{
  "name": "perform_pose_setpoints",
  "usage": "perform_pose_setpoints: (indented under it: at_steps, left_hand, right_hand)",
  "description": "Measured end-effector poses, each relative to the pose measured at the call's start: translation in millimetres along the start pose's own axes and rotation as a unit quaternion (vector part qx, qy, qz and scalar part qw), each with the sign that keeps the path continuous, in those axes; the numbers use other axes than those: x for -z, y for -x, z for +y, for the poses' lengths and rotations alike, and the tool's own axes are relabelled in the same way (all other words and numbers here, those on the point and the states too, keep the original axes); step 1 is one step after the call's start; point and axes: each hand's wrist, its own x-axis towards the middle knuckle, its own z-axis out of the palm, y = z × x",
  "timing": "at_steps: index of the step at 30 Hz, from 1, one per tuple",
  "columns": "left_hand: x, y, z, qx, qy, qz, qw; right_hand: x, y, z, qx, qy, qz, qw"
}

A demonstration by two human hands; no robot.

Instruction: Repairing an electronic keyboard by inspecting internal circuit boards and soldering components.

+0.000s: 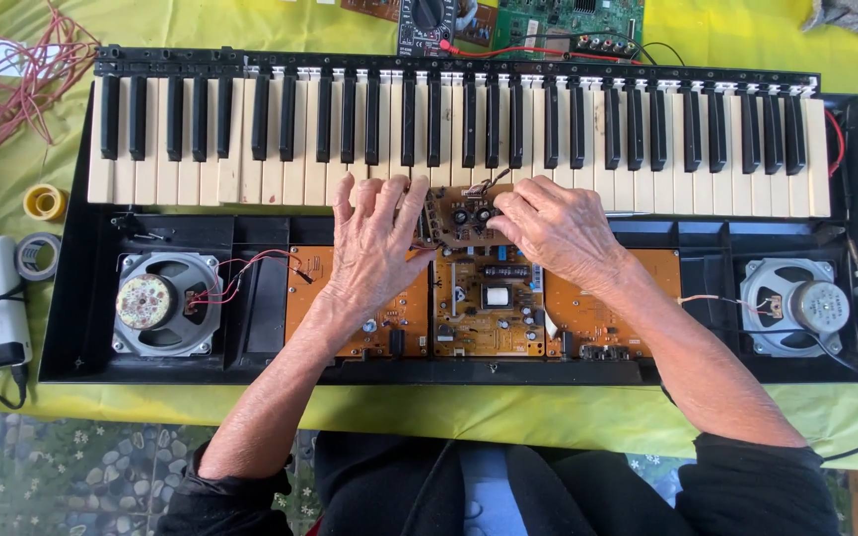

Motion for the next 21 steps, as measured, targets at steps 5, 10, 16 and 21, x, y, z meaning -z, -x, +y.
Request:
perform_pose_setpoints:
  at_steps: [5,10,16,21]
  left_hand:
    - [5.0,-5.2,0.8,-0.004,0.019,-0.014,1.0]
    - [2.4,-10.0,2.3,-0.018,0.02,-0.03,0.999]
    - [-10.7,-8.3,-4.6,-0.075,-0.027,-0.015,0.997]
    - [-3.6,-10.1,-0.1,-0.057,0.043,-0.019,0.997]
  right_hand:
    - [49.1,0.1,1.6,-0.096,-0.134,-0.05,0.985]
    - [122.3,6.8,-19.2,-0.193,-0.291,-0.096,0.932]
    - [133.2,5.4,-43.4,-0.074,-0.332,0.091,0.936]
    - [94.6,7.9,-50.5,-0.129,-0.422,0.126,0.888]
